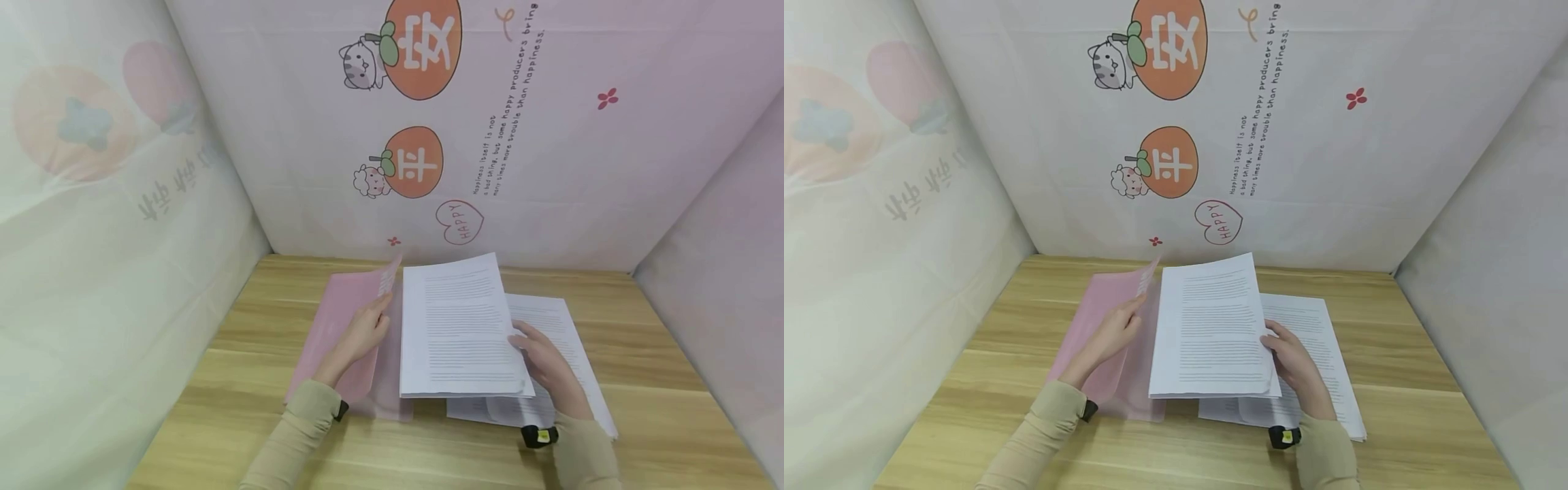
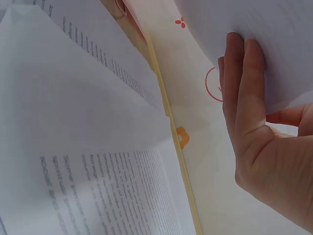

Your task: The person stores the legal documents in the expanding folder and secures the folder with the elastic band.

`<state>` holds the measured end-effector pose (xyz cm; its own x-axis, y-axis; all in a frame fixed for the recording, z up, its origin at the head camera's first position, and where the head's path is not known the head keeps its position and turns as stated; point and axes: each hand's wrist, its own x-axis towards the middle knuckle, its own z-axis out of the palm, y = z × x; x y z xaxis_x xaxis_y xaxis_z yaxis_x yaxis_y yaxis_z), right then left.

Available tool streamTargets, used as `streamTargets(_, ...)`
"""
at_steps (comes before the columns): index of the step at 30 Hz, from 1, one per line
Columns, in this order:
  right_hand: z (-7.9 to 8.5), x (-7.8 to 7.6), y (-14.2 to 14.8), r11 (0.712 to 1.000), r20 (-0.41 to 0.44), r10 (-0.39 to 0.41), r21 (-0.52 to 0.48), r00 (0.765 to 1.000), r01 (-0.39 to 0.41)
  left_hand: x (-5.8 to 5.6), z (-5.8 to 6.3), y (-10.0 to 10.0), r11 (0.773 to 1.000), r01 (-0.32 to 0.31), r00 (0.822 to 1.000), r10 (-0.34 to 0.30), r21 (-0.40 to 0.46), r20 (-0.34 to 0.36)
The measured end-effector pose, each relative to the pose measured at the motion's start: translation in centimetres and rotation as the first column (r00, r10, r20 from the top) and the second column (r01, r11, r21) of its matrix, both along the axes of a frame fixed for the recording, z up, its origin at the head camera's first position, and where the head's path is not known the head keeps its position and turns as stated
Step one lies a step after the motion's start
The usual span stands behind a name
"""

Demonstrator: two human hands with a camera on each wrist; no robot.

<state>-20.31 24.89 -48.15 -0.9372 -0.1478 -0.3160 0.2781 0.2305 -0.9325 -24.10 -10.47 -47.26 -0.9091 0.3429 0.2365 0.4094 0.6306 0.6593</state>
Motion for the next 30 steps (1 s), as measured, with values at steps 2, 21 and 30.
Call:
streamTargets(2,0.0,0.0,-0.2,1.0,0.003,0.001,-0.001,1.0,-0.001,0.0,0.0,0.0,1.0,0.003,1.0,-0.003,0.001,-0.011)
streamTargets(21,-0.3,-0.2,-2.5,1.0,0.019,0.017,-0.024,1.0,-0.016,-0.2,0.2,-0.3,1.0,0.005,0.999,-0.005,-0.008,-0.032)
streamTargets(30,-0.4,0.0,-3.6,0.999,0.017,0.03,-0.031,0.999,-0.029,0.1,0.4,-0.5,1.0,0.004,0.999,-0.005,-0.016,-0.031)
